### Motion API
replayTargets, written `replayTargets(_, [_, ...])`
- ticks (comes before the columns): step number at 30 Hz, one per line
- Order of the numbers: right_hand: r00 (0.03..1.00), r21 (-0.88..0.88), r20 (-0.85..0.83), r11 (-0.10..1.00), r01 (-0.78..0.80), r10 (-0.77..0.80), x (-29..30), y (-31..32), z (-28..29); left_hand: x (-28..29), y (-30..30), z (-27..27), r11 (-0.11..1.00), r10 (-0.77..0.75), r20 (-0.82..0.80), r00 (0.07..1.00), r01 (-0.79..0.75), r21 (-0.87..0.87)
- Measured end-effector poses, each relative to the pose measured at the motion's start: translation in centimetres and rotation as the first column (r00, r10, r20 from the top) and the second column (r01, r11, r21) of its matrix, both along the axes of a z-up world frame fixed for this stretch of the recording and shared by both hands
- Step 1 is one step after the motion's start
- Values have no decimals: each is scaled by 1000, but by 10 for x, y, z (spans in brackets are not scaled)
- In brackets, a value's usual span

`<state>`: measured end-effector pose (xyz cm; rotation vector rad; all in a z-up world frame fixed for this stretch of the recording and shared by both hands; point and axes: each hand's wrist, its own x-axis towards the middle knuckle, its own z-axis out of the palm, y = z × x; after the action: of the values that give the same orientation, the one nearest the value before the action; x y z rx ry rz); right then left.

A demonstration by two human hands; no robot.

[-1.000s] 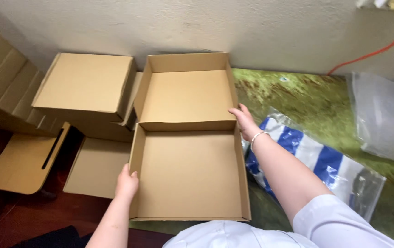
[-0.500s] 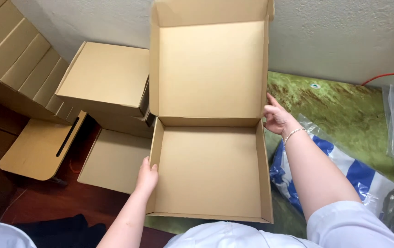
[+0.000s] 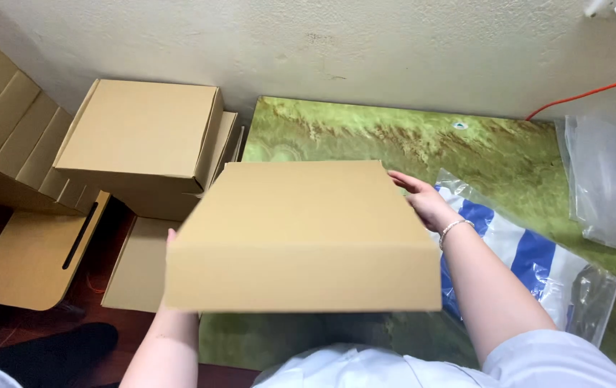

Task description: The person irons a striped t-shirt on a table, then hangs it on a clothing rack. The person then opens a cardboard box, removes a packaged item, and places it on the table.

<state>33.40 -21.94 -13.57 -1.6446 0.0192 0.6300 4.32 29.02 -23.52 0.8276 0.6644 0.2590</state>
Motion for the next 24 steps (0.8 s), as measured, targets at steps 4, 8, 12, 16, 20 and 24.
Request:
replayTargets(4, [987, 61, -147, 995, 78, -68, -22, 4, 8, -15, -19, 43, 990, -81, 41, 996, 76, 118])
replayTargets(8, [980, -157, -196, 988, 4, -35, -38, -5, -7, -32, -45, 85, 899, -258, -296, 920, 341, 276])
replayTargets(12, [967, -316, -255, 943, -101, 18, -58, -3, 1, -47, -55, 127, 903, -316, -446, 838, 409, 129])
replayTargets(16, [962, -364, -273, 922, -134, 32, -37, -5, -32, -43, -41, 78, 896, -325, -405, 854, 416, 158])
replayTargets(20, [983, -114, -39, 979, 172, -177, -21, 22, -61, -16, -36, 82, 923, -158, -398, 904, 279, 266])
replayTargets(24, [956, 92, -75, 953, 289, -283, -20, 36, -61, -3, -61, 172, 935, -50, -558, 828, 236, 266])
